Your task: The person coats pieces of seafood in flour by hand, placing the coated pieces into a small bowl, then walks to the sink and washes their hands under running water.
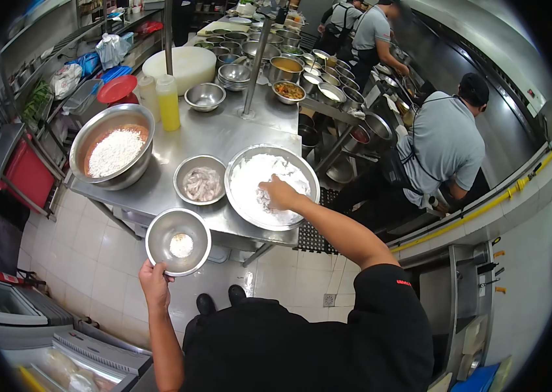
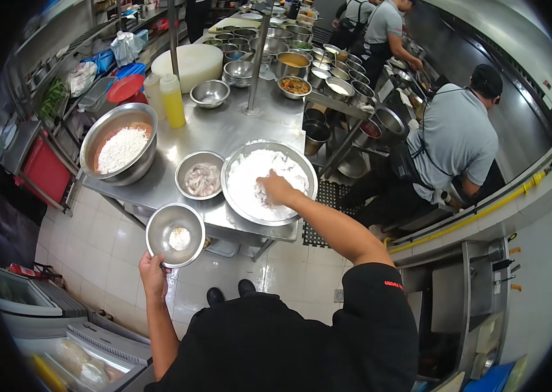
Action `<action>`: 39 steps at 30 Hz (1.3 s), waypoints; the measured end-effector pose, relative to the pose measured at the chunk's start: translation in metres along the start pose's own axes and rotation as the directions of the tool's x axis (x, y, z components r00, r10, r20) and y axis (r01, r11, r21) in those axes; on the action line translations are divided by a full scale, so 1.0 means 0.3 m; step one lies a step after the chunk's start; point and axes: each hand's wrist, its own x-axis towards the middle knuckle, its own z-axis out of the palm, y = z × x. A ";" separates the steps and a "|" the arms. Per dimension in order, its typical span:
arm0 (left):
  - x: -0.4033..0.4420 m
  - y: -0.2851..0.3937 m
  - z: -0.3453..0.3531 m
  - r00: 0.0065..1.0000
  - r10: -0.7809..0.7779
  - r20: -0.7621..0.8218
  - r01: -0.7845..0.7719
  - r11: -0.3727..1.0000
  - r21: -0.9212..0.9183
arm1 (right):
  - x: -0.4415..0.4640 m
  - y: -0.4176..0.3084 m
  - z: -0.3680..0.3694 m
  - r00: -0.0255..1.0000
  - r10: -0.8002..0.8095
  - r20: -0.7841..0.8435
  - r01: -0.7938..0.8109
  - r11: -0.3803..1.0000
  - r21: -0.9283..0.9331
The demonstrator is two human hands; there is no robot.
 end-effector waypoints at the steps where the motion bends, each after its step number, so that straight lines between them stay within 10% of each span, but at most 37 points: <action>1: -0.011 0.013 0.020 1.000 -0.007 0.007 0.007 1.000 0.005 | 0.005 -0.005 -0.003 1.000 0.011 -0.013 -0.011 0.998 -0.066; 6: -0.034 0.077 0.065 0.999 0.026 0.026 -0.025 1.000 -0.014 | -0.012 0.067 -0.124 0.996 -0.054 -0.070 0.066 0.982 0.180; 10: -0.020 0.157 0.148 0.990 0.075 0.121 -0.076 0.997 0.003 | -0.080 0.025 -0.321 0.973 0.217 -0.081 -0.185 0.939 0.292; 21: 0.170 0.175 0.553 0.946 0.043 0.323 -0.137 0.952 0.274 | -0.165 -0.095 -0.733 0.960 -0.001 -0.279 0.093 0.944 0.318; 28: 0.194 0.126 0.688 0.912 0.016 0.410 -0.084 0.985 0.150 | -0.086 -0.245 -0.547 0.974 -0.101 -0.203 0.106 0.994 0.014; 34: 0.200 0.131 0.667 0.929 0.004 0.369 -0.057 0.989 0.135 | -0.063 -0.280 -0.433 0.974 -0.182 -0.138 0.208 0.955 0.210; 37: 0.213 0.128 0.609 0.944 0.013 0.330 -0.055 0.991 0.118 | -0.105 -0.241 -0.493 0.898 -0.263 -0.353 0.366 0.892 0.266; 39: 0.209 0.143 0.560 0.957 0.036 0.286 -0.071 0.991 0.112 | -0.152 -0.219 -0.528 0.985 0.047 -0.163 0.036 0.881 0.472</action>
